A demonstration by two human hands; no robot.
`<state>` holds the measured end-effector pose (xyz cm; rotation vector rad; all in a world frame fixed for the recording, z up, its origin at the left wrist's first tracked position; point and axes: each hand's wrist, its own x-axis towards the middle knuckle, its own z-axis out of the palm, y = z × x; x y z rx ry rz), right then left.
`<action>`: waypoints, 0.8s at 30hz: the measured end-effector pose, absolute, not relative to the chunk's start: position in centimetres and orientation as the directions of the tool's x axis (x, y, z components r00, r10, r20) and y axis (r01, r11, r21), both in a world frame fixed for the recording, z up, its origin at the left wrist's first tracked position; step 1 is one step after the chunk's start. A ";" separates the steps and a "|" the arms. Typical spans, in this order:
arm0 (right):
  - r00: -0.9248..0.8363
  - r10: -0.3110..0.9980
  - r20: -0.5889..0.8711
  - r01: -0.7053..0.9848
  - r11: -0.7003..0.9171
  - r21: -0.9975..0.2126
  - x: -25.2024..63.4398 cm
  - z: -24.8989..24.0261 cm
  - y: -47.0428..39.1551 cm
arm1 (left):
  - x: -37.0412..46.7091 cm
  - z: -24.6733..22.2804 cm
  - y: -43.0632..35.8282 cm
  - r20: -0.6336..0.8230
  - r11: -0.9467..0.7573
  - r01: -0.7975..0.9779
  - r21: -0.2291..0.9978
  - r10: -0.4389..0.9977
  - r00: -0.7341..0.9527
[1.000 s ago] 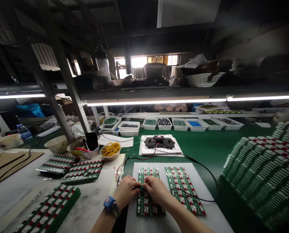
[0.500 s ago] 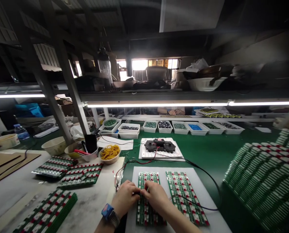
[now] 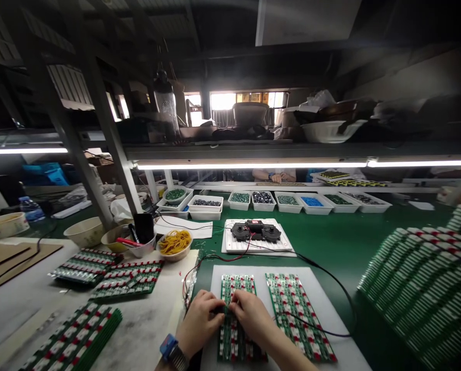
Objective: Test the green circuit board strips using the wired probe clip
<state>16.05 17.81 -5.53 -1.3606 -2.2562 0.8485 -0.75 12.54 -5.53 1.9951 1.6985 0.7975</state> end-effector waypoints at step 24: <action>-0.482 0.876 -0.012 0.670 0.359 -0.650 16.2 -4.8 17.7 | -0.5 -5.0 12.6 0.167 -0.179 0.835 0.521 0.980 0.106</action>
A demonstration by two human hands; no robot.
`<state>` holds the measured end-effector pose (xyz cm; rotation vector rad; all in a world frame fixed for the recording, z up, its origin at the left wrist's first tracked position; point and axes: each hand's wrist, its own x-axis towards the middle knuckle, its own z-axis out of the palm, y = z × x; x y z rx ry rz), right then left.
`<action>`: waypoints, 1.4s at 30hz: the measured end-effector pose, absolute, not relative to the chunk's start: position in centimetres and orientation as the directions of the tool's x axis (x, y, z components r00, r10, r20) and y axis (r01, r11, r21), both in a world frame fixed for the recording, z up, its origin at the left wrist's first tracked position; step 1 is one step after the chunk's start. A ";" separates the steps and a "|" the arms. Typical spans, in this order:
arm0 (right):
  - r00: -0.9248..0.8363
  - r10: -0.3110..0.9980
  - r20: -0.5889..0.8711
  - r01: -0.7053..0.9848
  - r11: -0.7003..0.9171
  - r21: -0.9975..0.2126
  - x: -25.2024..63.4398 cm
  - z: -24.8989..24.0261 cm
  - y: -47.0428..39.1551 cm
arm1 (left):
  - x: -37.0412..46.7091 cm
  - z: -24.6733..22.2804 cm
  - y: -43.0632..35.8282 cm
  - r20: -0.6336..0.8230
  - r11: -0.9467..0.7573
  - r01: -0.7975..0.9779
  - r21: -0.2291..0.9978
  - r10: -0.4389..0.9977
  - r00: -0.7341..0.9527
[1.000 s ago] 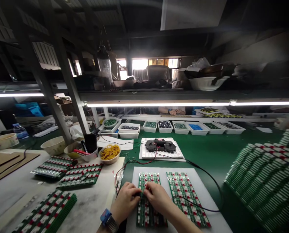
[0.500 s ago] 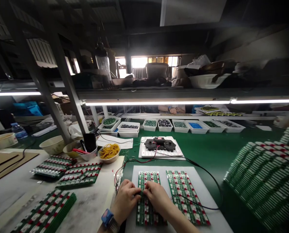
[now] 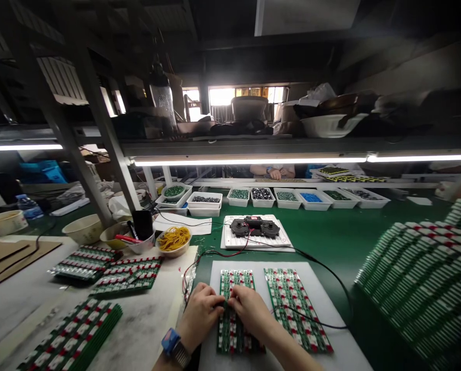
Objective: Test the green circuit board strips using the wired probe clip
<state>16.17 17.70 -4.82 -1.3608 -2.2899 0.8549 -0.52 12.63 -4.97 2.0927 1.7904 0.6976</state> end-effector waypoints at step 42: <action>-0.529 0.849 0.018 0.652 0.420 -0.631 16.1 -4.8 20.2 | -1.5 -5.7 15.3 0.101 -0.142 0.812 0.566 0.990 0.103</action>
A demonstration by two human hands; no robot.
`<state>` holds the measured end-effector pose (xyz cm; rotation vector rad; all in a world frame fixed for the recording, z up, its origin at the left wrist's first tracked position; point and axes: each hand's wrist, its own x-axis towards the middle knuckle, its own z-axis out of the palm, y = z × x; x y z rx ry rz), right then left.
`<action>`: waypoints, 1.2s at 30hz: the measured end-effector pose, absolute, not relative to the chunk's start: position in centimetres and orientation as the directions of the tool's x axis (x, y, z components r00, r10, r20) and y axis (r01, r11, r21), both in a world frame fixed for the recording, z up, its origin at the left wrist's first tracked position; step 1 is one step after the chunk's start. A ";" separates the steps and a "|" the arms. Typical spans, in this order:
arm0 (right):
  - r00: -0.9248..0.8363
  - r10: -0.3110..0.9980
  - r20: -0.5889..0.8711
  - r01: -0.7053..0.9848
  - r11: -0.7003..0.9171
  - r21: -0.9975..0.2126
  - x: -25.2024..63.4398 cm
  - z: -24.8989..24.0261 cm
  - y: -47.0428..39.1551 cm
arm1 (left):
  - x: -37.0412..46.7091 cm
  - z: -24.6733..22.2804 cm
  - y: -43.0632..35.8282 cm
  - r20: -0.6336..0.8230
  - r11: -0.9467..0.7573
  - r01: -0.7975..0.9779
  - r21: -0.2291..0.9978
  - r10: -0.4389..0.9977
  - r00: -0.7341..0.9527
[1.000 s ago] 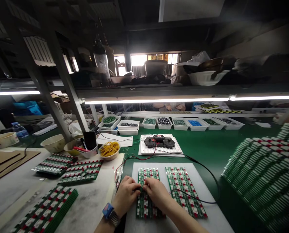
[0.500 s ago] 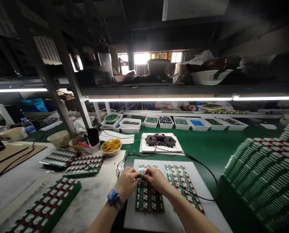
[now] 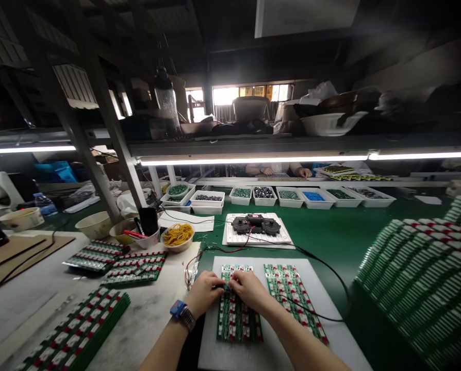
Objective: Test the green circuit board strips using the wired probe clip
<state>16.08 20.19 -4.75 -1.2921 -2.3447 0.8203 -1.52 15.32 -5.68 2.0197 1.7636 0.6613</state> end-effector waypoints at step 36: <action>-0.412 0.898 0.158 0.790 0.438 -0.429 15.1 -6.4 18.3 | -1.0 -5.4 14.3 0.149 -0.150 0.748 0.646 0.986 0.069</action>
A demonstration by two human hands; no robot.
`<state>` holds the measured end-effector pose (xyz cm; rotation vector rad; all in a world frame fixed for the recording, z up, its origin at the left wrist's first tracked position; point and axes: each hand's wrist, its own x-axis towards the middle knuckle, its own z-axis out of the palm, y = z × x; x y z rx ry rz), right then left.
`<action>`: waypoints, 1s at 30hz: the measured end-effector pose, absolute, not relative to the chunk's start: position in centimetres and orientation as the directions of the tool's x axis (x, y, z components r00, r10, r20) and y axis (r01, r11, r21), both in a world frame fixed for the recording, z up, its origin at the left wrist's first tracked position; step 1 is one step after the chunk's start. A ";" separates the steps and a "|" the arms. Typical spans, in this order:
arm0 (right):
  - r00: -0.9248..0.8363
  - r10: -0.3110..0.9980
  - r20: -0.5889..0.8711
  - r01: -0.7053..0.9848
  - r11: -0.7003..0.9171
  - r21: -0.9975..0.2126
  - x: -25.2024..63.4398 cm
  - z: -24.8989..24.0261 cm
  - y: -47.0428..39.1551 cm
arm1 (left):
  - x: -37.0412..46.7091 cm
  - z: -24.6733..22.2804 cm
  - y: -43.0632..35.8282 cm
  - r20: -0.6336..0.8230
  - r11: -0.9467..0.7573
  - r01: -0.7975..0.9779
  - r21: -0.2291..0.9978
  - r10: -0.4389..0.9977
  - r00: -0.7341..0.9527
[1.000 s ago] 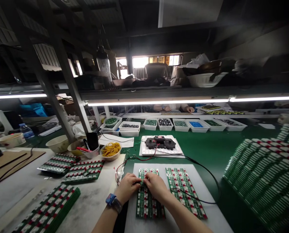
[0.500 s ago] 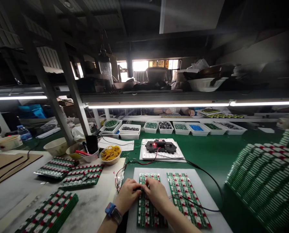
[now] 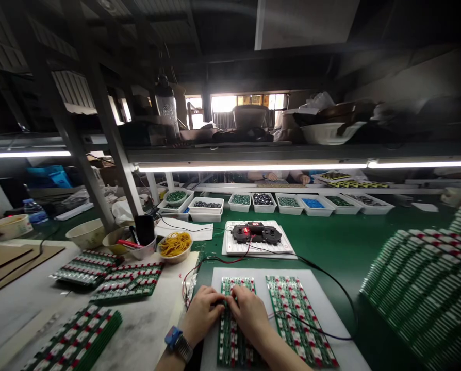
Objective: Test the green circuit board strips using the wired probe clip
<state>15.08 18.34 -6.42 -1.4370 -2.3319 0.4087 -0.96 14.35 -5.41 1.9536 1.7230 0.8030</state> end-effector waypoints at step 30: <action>-0.523 0.850 0.063 0.653 0.448 -0.611 16.1 -5.4 19.7 | -1.1 -6.8 14.6 0.183 -0.160 0.763 0.626 0.982 0.056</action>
